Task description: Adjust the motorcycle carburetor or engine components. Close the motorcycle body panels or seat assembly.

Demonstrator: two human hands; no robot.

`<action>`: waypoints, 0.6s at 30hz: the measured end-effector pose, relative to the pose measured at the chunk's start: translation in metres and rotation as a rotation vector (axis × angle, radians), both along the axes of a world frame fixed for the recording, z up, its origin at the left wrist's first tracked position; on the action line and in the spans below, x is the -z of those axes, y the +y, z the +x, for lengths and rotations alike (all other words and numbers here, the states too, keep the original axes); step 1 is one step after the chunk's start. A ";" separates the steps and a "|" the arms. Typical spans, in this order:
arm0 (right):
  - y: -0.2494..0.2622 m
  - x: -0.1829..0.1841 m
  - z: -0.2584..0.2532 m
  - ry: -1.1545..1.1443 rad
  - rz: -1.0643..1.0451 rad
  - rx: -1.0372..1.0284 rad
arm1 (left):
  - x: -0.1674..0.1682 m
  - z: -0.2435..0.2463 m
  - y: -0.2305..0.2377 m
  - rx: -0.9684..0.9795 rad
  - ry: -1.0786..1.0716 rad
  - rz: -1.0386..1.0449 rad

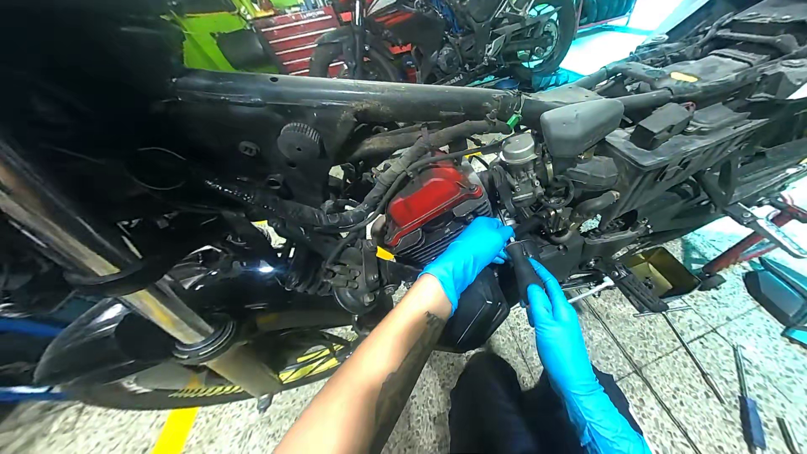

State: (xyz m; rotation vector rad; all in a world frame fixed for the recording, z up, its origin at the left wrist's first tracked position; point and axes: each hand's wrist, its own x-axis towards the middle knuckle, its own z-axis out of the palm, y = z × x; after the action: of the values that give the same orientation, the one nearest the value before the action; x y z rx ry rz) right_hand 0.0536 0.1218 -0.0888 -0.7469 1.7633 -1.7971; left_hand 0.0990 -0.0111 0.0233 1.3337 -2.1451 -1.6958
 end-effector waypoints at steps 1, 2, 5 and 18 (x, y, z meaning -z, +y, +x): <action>0.000 -0.001 0.000 -0.007 0.001 0.002 | 0.000 0.000 0.000 0.001 0.002 0.000; -0.001 -0.001 0.000 -0.009 0.002 0.004 | 0.001 -0.001 -0.001 0.004 0.004 -0.001; -0.002 -0.002 0.000 -0.030 -0.010 -0.003 | 0.018 -0.010 -0.018 0.030 -0.001 -0.015; -0.007 -0.015 -0.010 -0.891 -0.279 0.051 | 0.012 -0.008 0.003 0.232 -0.366 -0.698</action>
State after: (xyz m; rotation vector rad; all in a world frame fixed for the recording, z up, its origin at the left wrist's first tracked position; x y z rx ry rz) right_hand 0.0434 0.1144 -0.0733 0.0500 0.9579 -1.9811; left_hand 0.0912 -0.0082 0.0115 1.2647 -2.7938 -0.6231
